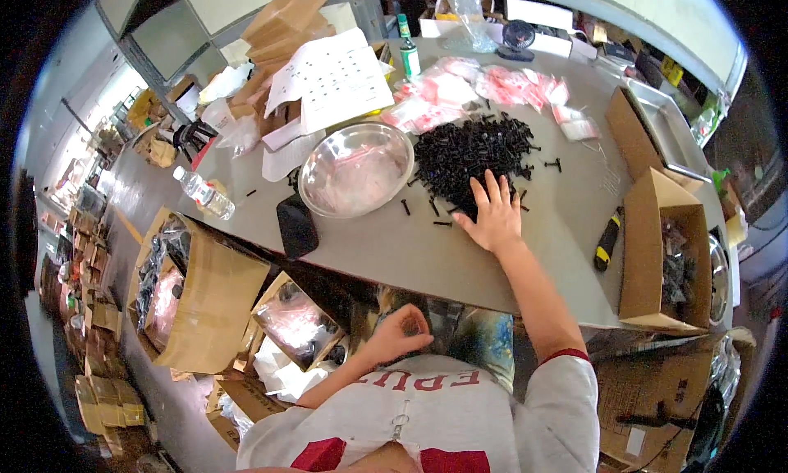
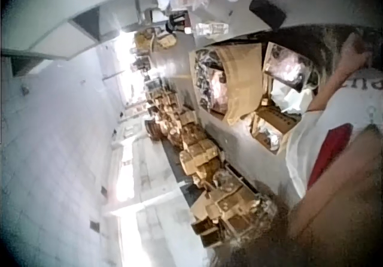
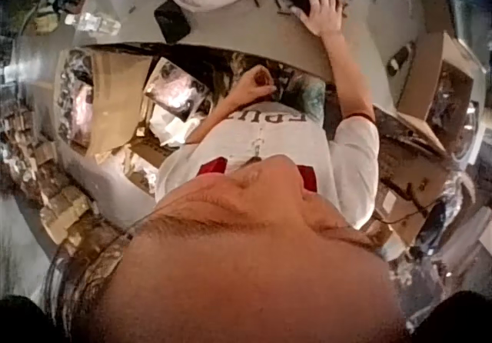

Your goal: Manually counting and packaging small black plastic components into clear plastic bags.

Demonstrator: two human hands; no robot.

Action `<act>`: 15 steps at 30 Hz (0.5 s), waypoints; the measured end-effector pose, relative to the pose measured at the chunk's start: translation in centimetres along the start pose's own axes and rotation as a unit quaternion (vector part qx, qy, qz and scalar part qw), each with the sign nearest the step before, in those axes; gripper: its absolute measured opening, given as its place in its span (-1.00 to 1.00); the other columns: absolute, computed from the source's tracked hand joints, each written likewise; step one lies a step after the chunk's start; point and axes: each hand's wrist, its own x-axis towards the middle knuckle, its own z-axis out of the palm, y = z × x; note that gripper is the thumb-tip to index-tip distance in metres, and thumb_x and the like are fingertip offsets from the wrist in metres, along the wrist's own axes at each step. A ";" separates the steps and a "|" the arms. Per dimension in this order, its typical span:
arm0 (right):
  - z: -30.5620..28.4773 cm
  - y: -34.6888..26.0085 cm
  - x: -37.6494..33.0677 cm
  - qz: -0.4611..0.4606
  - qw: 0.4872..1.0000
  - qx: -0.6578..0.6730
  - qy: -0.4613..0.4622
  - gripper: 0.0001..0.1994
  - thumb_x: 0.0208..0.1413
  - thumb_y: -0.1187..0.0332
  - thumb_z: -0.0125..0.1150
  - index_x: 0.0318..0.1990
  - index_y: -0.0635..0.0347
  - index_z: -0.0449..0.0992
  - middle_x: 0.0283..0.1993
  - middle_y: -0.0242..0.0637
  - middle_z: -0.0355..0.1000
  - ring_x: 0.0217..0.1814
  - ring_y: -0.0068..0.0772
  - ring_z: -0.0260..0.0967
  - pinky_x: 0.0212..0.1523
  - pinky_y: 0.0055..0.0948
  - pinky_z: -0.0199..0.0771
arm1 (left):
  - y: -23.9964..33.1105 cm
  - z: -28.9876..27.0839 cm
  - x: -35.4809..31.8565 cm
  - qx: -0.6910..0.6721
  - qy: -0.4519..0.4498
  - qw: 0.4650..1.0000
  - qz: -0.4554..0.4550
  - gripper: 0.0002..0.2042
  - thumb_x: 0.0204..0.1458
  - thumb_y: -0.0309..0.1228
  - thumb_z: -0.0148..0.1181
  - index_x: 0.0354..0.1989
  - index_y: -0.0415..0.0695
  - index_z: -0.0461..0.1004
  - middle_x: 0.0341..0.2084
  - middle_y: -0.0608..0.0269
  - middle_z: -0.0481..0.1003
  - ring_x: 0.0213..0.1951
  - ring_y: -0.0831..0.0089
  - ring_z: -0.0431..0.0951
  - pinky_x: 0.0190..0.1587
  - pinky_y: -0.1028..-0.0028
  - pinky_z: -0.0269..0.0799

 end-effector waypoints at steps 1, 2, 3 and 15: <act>-0.4 -0.1 -1.1 -0.016 1.000 -0.011 -0.009 -0.19 0.03 -0.22 0.05 0.36 -0.07 0.01 0.47 -0.20 -0.20 0.49 0.04 -0.29 0.33 0.19 -0.14 | -0.1 0.0 0.1 -0.002 -0.003 1.000 -0.004 -0.73 -0.06 -0.44 0.33 -0.27 -0.18 0.35 -0.40 0.35 0.45 -0.29 0.60 0.42 -0.23 0.56 0.35; -0.7 -0.1 -2.0 -0.032 0.999 -0.022 -0.017 -0.20 0.03 -0.21 0.05 0.36 -0.05 0.02 0.46 -0.19 -0.20 0.49 0.05 -0.29 0.33 0.20 -0.15 | -0.1 0.0 0.5 -0.022 0.020 1.000 0.010 -0.75 -0.06 -0.43 0.32 -0.30 -0.18 0.35 -0.42 0.35 0.44 -0.33 0.60 0.42 -0.25 0.56 0.35; -0.9 -0.2 -3.0 -0.028 0.999 -0.022 -0.021 -0.20 0.03 -0.21 0.05 0.36 -0.05 0.02 0.46 -0.19 -0.20 0.49 0.05 -0.29 0.33 0.20 -0.15 | 0.1 0.0 0.9 -0.042 0.044 0.998 0.023 -0.76 -0.07 -0.43 0.30 -0.32 -0.18 0.34 -0.44 0.35 0.44 -0.36 0.61 0.42 -0.26 0.56 0.35; -2.1 -1.1 -10.2 0.022 0.999 -0.001 0.039 -0.19 -0.12 -0.10 0.29 0.33 -0.22 0.13 0.46 -0.16 -0.19 0.46 0.23 -0.31 0.26 0.36 -0.17 | 2.2 -3.8 6.7 -0.008 0.112 0.993 0.043 -0.71 -0.06 -0.42 0.32 -0.26 -0.19 0.32 -0.17 0.20 0.46 -0.33 0.61 0.43 -0.23 0.55 0.39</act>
